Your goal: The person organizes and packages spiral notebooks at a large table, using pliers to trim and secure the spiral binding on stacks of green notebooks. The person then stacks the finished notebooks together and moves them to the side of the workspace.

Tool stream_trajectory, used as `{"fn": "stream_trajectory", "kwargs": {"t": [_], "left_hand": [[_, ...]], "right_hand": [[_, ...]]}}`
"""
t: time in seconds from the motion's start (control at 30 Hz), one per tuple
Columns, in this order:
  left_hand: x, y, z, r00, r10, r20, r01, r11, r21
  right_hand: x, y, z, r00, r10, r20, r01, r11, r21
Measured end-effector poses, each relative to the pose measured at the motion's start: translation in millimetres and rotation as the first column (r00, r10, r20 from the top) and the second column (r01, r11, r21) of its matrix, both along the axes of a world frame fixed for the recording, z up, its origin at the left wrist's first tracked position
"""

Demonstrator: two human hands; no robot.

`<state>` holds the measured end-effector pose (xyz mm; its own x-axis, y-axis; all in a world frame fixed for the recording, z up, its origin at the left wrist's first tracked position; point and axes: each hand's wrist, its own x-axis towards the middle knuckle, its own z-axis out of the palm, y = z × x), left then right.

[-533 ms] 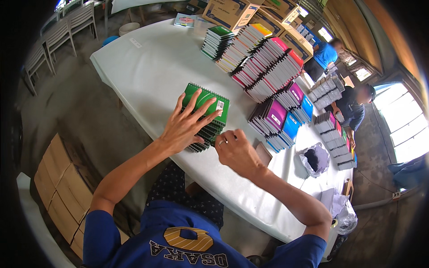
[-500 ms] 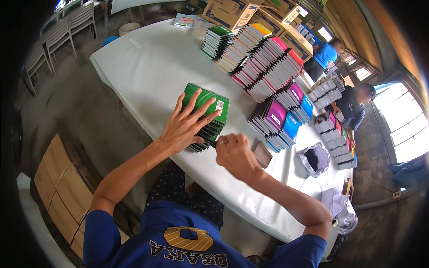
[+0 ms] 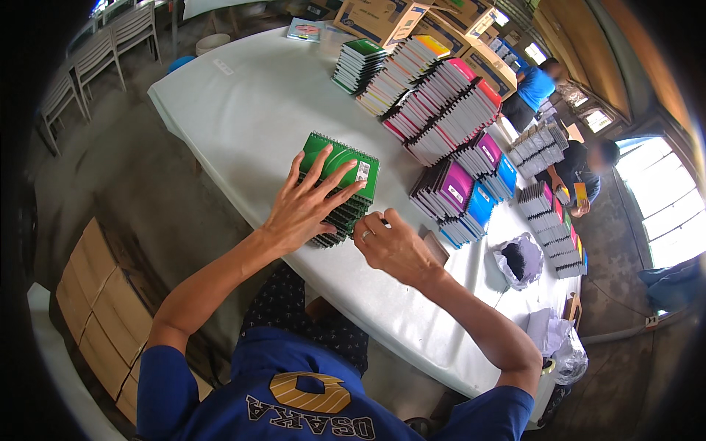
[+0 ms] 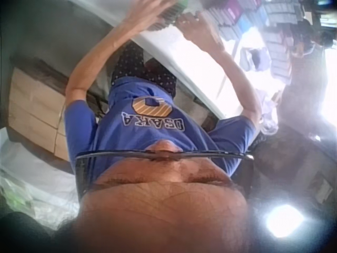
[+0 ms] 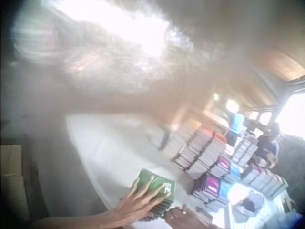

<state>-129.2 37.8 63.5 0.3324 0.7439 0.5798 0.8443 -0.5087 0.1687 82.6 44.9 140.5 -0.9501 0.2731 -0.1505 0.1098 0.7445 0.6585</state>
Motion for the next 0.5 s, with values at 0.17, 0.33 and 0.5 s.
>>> {"fn": "stream_trajectory", "kwargs": {"t": [0.17, 0.33, 0.5], "left_hand": [[-4.0, -0.4, 0.1, 0.999, 0.022, -0.032, -0.022, 1.0, -0.007], [-2.5, -8.2, -2.3, 0.999, 0.004, -0.035, -0.004, 1.0, -0.014], [-0.7, -11.2, -10.2, 1.0, 0.002, -0.017, -0.002, 1.0, -0.018]], "right_hand": [[-48.7, -33.6, 2.2, 0.735, -0.579, 0.353, 0.626, 0.779, -0.026], [-18.1, -13.2, 14.3, 0.962, -0.271, 0.04, 0.274, 0.959, -0.078], [-10.6, 5.7, 4.1, 0.995, 0.061, -0.083, -0.068, 0.994, -0.084]]}}
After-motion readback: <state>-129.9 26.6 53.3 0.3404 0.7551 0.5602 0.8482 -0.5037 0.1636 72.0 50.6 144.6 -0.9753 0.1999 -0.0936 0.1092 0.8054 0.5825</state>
